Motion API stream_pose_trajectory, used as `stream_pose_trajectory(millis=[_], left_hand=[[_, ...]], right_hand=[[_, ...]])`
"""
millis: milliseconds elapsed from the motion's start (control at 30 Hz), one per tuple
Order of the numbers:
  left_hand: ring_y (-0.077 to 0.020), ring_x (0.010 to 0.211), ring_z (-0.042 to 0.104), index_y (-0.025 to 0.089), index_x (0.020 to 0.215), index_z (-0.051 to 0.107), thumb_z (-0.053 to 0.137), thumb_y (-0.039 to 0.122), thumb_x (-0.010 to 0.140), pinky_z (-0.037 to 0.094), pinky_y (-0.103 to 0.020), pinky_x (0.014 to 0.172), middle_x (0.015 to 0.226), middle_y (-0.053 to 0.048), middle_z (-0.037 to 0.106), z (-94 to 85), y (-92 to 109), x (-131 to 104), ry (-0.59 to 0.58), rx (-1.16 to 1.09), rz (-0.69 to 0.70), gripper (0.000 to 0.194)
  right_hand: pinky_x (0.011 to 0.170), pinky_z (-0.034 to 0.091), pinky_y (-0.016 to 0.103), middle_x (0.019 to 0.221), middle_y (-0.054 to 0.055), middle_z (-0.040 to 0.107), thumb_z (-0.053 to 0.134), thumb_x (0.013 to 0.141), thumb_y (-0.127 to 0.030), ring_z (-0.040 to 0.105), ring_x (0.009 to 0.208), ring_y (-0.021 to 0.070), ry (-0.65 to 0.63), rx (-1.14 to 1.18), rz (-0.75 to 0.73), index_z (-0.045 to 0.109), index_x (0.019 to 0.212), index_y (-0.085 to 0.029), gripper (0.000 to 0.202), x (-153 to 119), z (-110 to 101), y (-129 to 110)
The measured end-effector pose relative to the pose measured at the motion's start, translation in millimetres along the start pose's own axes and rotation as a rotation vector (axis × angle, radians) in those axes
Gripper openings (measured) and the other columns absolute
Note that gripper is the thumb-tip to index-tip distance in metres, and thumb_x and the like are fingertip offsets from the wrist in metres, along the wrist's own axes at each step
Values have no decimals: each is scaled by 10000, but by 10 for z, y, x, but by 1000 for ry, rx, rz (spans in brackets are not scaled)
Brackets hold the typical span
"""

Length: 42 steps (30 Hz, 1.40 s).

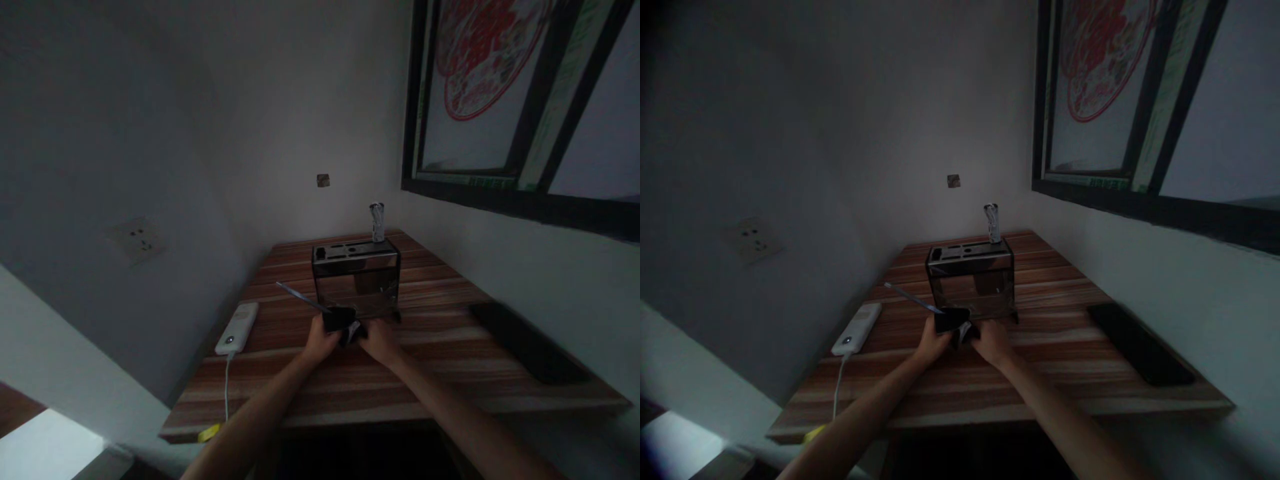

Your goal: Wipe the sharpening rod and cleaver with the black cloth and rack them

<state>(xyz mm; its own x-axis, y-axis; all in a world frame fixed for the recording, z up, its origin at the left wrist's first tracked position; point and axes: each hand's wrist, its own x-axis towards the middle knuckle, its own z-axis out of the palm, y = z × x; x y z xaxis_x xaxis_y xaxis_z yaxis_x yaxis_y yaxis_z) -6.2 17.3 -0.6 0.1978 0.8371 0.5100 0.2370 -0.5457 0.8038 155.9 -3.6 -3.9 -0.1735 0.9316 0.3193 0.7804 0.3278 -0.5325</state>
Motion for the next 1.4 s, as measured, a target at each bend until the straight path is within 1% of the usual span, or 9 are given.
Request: stream_pose_trajectory(millis=[200,367,500,600,833,933,1000,1200,1400], left_hand=[[-160,685,584,127,766,637,556,111,578,467,-249,652,728,-17,654,11,16,-7,-26,-15,19,206],[-149,629,576,120,701,641,554,166,624,459,-232,592,669,-15,650,-18,15,48,42,-36,0,125],[-150,624,583,120,680,639,538,185,628,457,-229,582,660,-18,656,-119,46,120,166,-63,-14,131],[-155,645,589,122,693,634,535,215,636,460,-239,609,679,-19,660,-235,57,187,281,-88,-16,148],[-137,635,568,141,667,601,545,261,634,443,-230,617,660,-4,626,-556,-39,373,586,-133,-26,136],[-139,672,570,147,691,593,538,273,634,441,-236,660,686,-5,620,-665,-82,428,686,-150,-22,149],[-142,699,569,146,700,587,534,273,633,439,-242,691,706,-9,620,-716,-85,450,729,-158,-16,153],[-151,729,570,140,711,582,532,268,643,443,-258,722,718,-18,621,-773,-40,470,770,-173,0,153],[-156,769,581,151,726,590,527,268,663,443,-259,751,735,-13,634,-710,-68,449,745,-182,12,148]], right_hand=[[692,422,237,886,61,700,541,685,-145,632,873,216,-8,-11,5,675,845,-209,218,1,-20,-18],[682,421,248,883,75,699,555,706,-165,632,867,226,-9,-22,14,671,881,-194,212,45,19,29],[638,411,245,862,84,699,560,751,-262,639,819,225,1,-28,21,672,856,-183,172,66,58,64],[597,396,235,810,76,700,537,782,-323,644,763,213,9,-31,24,671,807,-183,195,67,75,70],[586,382,236,788,67,697,532,788,-352,640,767,218,20,-65,24,667,797,-194,209,65,87,66],[585,378,235,807,70,696,531,791,-351,637,768,215,23,-76,20,668,812,-193,210,55,82,59],[585,374,230,800,64,696,534,791,-343,636,752,202,18,-76,13,670,805,-194,202,49,77,53],[560,359,230,766,66,696,542,785,-347,636,727,203,17,-82,21,674,765,-187,209,49,80,47],[574,367,229,777,64,698,548,779,-350,638,742,206,23,-79,31,675,779,-194,201,46,80,56]])
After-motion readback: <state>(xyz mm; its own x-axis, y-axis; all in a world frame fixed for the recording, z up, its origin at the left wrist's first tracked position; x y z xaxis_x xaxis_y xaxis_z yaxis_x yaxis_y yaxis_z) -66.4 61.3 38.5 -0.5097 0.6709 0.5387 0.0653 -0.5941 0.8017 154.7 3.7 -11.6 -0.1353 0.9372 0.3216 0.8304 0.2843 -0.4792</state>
